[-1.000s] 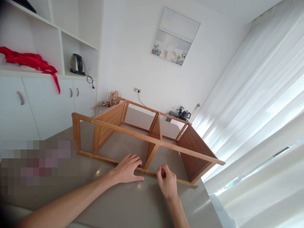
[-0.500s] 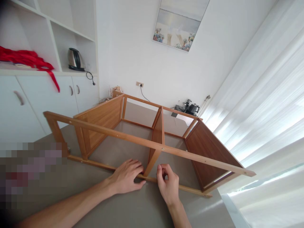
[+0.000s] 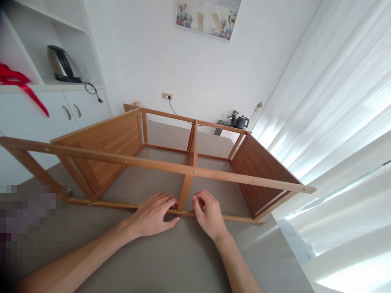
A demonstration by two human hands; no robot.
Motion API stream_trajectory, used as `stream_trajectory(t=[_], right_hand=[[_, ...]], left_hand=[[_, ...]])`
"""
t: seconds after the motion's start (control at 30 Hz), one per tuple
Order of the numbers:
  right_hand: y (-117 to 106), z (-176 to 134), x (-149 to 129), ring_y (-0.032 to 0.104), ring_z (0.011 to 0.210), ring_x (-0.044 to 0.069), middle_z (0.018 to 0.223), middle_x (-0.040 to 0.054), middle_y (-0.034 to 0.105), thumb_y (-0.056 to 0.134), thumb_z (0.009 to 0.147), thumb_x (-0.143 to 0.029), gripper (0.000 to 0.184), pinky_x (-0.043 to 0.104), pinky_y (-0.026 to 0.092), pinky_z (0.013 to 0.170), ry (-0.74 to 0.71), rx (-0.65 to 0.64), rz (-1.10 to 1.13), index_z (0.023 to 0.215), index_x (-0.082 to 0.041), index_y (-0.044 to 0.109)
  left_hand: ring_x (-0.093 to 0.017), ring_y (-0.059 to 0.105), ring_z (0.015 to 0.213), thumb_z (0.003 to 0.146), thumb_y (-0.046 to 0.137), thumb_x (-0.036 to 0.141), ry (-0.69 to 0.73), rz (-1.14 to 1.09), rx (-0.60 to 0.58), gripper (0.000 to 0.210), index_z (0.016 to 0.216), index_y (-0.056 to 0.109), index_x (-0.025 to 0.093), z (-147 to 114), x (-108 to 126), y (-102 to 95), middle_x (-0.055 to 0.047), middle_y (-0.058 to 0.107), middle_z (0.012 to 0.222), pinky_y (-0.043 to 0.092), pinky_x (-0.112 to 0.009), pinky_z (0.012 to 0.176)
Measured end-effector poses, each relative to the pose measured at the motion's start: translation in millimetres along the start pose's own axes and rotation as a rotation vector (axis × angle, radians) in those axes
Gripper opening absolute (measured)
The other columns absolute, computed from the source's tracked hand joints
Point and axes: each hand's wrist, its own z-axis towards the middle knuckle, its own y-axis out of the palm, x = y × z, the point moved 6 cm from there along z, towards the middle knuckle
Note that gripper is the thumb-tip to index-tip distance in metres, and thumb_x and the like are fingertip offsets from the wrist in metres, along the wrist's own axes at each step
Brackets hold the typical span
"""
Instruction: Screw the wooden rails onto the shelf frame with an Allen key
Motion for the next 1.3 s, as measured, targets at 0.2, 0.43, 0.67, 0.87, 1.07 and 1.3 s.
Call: stream_trajectory(t=[0.2, 0.43, 0.67, 0.87, 1.07, 1.3], right_hand=[[2.4, -2.2, 3.9, 0.048, 0.058, 0.012, 0.066, -0.0048, 0.053, 0.037, 0.102, -0.035, 0.024, 0.024, 0.036, 0.058, 0.036, -0.171, 0.013, 0.083, -0.023, 0.046], [-2.7, -7.7, -6.0, 0.047, 0.058, 0.011, 0.066, -0.0045, 0.055, 0.051, 0.097, -0.033, 0.021, 0.022, 0.035, 0.058, -0.064, -0.197, -0.092, 0.080, -0.023, 0.059], [-15.0, -7.1, -5.3, 0.050, 0.062, 0.010, 0.079, -0.0008, 0.056, 0.054, 0.095, -0.033, 0.020, 0.022, 0.039, 0.061, -0.100, -0.113, -0.136, 0.083, -0.023, 0.066], [-14.8, -10.4, -6.2, 0.049, 0.053, 0.009, 0.059, -0.0067, 0.055, 0.053, 0.096, -0.035, 0.024, 0.021, 0.036, 0.054, -0.012, -0.207, 0.003, 0.078, -0.023, 0.061], [-0.1, -19.1, -8.1, 0.067, 0.062, 0.010, 0.073, -0.0025, 0.070, 0.051, 0.096, -0.041, 0.025, 0.021, 0.052, 0.061, 0.147, -0.411, 0.342, 0.084, -0.021, 0.062], [7.2, -17.5, -4.7, 0.065, 0.056, 0.011, 0.069, -0.0024, 0.068, 0.050, 0.096, -0.047, 0.028, 0.022, 0.053, 0.057, 0.170, -0.384, 0.304, 0.085, -0.022, 0.055]], left_hand=[[-0.021, 0.061, 0.098, 0.091, 0.056, 0.037, 0.034, -0.017, -0.062, 0.018, 0.103, 0.061, 0.025, 2.5, 0.1, -1.8, 0.001, 0.066, 0.107, 0.044, -0.036, 0.089], [-0.020, 0.061, 0.087, 0.090, 0.055, 0.039, -0.066, -0.019, -0.074, 0.019, 0.099, 0.059, 0.024, 4.1, -3.9, 1.8, -0.001, 0.066, 0.098, 0.044, -0.033, 0.077], [-0.017, 0.058, 0.069, 0.081, 0.060, 0.042, -0.218, -0.145, -0.204, 0.028, 0.101, 0.052, 0.024, 12.1, -12.3, 4.5, 0.003, 0.060, 0.079, 0.040, -0.028, 0.061], [-0.014, 0.052, 0.060, 0.072, 0.066, 0.043, -0.210, -0.152, -0.274, 0.031, 0.090, 0.050, 0.023, 25.4, -18.5, 9.5, 0.005, 0.057, 0.071, 0.037, -0.026, 0.053], [-0.013, 0.050, 0.057, 0.072, 0.066, 0.040, -0.129, -0.165, -0.289, 0.029, 0.089, 0.049, 0.023, 28.5, -14.4, 8.0, 0.006, 0.056, 0.069, 0.035, -0.025, 0.052], [-0.014, 0.060, 0.063, 0.073, 0.067, 0.037, -0.083, -0.203, -0.288, 0.033, 0.098, 0.049, 0.024, 26.6, -13.1, 7.1, 0.005, 0.064, 0.077, 0.036, -0.025, 0.055]])
